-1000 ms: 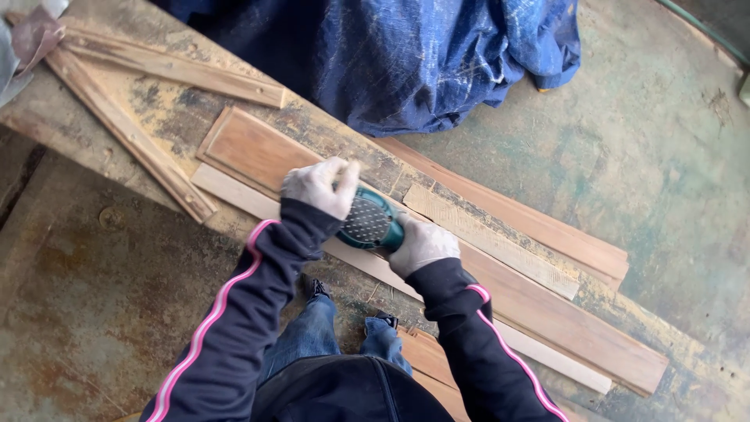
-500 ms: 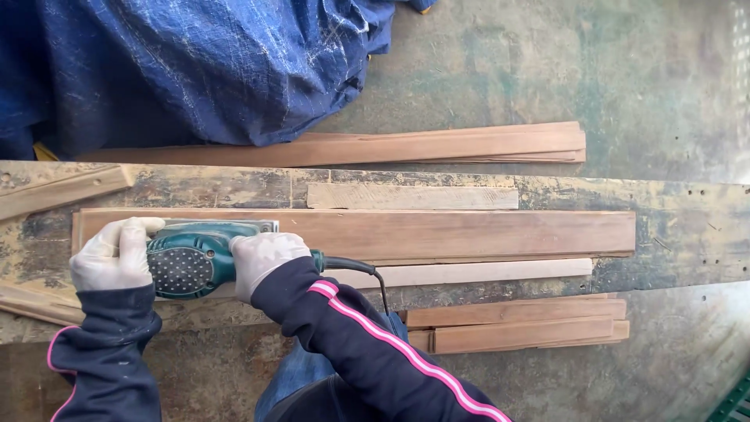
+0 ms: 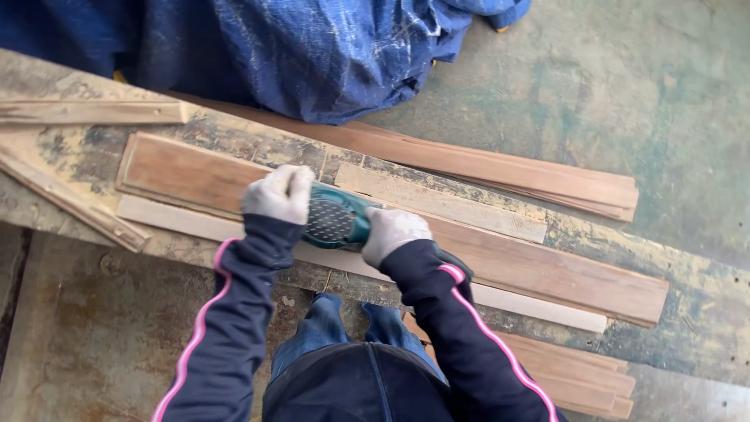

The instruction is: Sanding a piece of wood with an electric orbital sander.

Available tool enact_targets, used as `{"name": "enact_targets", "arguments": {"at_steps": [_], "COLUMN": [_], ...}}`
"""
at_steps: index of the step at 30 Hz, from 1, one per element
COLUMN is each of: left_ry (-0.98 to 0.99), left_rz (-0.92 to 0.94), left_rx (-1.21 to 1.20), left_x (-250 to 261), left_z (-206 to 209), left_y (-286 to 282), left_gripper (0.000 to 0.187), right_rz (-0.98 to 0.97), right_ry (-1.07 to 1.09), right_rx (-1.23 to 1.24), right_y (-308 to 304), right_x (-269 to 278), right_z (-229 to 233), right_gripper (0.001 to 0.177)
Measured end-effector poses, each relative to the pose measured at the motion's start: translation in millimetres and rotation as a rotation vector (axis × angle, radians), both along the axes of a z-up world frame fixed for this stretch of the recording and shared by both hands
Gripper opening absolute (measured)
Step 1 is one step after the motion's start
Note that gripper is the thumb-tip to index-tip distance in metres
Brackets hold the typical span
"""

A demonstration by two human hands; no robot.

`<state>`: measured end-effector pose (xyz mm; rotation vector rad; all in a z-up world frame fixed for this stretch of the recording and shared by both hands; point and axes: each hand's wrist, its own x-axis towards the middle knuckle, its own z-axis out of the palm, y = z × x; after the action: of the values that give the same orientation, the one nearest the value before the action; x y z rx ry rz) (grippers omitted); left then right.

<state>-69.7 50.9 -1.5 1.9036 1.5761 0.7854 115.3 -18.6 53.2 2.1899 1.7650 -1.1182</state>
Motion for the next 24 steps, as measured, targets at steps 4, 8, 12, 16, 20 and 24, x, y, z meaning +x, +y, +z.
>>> {"name": "enact_targets", "arguments": {"at_steps": [4,8,12,16,20,24], "left_ry": [0.001,-0.023,-0.035,-0.025,-0.052,-0.109], "left_rz": [0.040,0.000,0.015,0.064,0.060,0.000], "left_rx": [-0.017,0.037,-0.055,-0.033,-0.102,-0.140], "left_x": [51,97,145,197,242,273], "left_z": [-12,-20,-23,-24,-28,-36], "left_y": [-20,-38,-60,-90,-117,-131], "left_gripper": [0.030,0.031,0.037,0.040,0.041,0.043], "right_rz": [0.061,0.047,0.002,0.046,0.015,-0.100], "right_ry": [-0.100,-0.148,-0.219,-0.345,-0.405,-0.357], "right_rx": [-0.058,-0.001,-0.061,-0.091,-0.173,-0.190], "right_y": [-23,-44,-65,-93,-118,-136], "right_x": [41,80,125,177,225,265], "right_z": [-6,-11,-21,-38,-49,-66], "right_gripper": [0.035,0.044,0.048,0.052,0.060,0.068]}}
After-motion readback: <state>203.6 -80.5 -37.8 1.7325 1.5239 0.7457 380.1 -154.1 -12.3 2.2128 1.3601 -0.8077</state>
